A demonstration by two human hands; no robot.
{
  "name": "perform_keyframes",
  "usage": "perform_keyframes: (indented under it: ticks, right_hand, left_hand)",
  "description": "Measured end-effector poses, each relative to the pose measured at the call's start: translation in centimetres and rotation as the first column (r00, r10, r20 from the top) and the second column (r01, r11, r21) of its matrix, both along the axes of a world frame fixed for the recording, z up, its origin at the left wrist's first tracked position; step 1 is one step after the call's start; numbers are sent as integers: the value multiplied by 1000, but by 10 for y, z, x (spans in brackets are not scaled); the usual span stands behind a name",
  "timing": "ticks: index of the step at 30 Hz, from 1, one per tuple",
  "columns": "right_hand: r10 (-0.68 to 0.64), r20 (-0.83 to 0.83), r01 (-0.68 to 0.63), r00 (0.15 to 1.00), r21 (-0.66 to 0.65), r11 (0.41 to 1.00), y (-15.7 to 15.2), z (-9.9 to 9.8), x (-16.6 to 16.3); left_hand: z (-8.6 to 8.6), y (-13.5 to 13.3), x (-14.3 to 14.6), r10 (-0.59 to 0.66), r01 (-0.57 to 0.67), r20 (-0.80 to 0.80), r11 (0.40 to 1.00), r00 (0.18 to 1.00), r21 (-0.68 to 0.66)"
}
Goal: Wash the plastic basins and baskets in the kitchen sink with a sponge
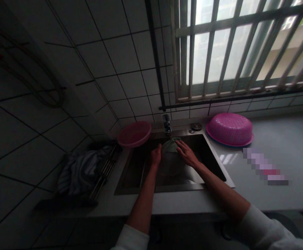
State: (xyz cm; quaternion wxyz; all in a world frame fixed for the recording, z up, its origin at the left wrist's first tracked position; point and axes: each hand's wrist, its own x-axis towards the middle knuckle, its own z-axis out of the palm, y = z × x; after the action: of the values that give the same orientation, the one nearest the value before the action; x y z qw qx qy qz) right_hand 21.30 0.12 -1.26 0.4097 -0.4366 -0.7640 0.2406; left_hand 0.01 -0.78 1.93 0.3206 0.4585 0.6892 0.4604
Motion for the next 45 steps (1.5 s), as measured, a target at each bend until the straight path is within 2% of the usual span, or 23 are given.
perform_keyframes:
  ticks: [2, 3, 5, 7, 8, 10, 12, 14, 16, 18, 20, 23, 25, 28, 30, 31, 33, 35, 38, 40, 42, 45]
  right_hand:
    - [-39, 32, 38, 999, 22, 999, -5, 2, -4]
    - [-17, 81, 12, 997, 65, 998, -10, 5, -9]
    - [91, 204, -126, 975, 166, 978, -23, 11, -20]
    - [187, 278, -249, 942, 206, 946, -30, 15, -27]
    - [207, 281, -270, 937, 205, 941, -29, 15, -27]
    - [171, 207, -206, 963, 163, 965, -19, 10, -19]
    - [51, 56, -55, 997, 58, 997, -3, 1, -5]
    - [-66, -47, 63, 997, -61, 996, 9, -7, 6]
    - [-109, -52, 104, 993, -80, 991, 10, -9, 8]
    - [-49, 33, 49, 998, 15, 999, -1, -5, -1]
    - [70, 166, -92, 984, 130, 987, -15, 3, -13]
    - [177, 265, -230, 948, 187, 955, -23, 10, -20]
    - [149, 191, -179, 970, 152, 972, -14, 7, -12]
    - [-15, -17, 15, 1000, -8, 1000, 6, -4, 6]
    - [-81, -51, 77, 995, -70, 995, 9, -7, 12]
    - [-90, -36, 88, 995, -59, 994, 7, -7, 11]
    - [-50, 42, 49, 998, 39, 998, -5, -1, 2]
    - [56, 151, -80, 987, 152, 985, -18, 7, -8]
    - [163, 239, -211, 957, 194, 958, -23, 12, -14]
    - [110, 186, -139, 976, 149, 979, -13, 9, -7]
    - [-12, 94, 6, 996, 66, 998, 0, 3, 4]
    - [-118, 53, 119, 992, -17, 993, 10, -5, 13]
  left_hand:
    - [-1, 2, 3, -25, 25, 51, 1000, 998, 5]
    - [-2, 3, 4, -40, 39, 70, 999, 997, 15]
    - [-1, 5, 5, -45, 43, 74, 998, 996, 37]
    - [-1, 6, 3, -24, 23, 52, 999, 998, 27]
    - [-1, 6, 2, -20, 19, 49, 1000, 999, 13]
    - [-1, 6, -1, -35, 37, 77, 999, 996, -19]
    - [-3, 6, -3, -54, 60, 123, 997, 991, -43]
    - [-4, 7, -4, -50, 60, 150, 996, 987, -65]
    - [-5, 8, -3, -47, 60, 161, 995, 986, -77]
    - [-5, 9, -1, -57, 69, 159, 995, 986, -73]
    - [-3, 9, 0, -57, 65, 126, 996, 990, -60]
    - [-1, 8, 0, -68, 73, 96, 996, 993, -51]
    - [0, 6, 1, -95, 103, 133, 993, 987, -59]
    - [0, 2, 4, -107, 116, 159, 992, 981, -51]
    - [1, 0, 6, -116, 122, 149, 992, 982, -34]
    - [2, -1, 7, -121, 126, 147, 992, 982, -23]
    - [4, -2, 7, -135, 137, 149, 991, 980, -6]
    - [5, -2, 7, -141, 144, 151, 990, 978, -8]
    - [3, 0, 5, -146, 152, 141, 988, 979, -37]
    - [-2, 2, 4, -174, 180, 138, 983, 975, -32]
    - [-9, 6, 3, -225, 228, 127, 973, 966, -13]
    - [-15, 11, 2, -283, 281, 73, 959, 956, 41]
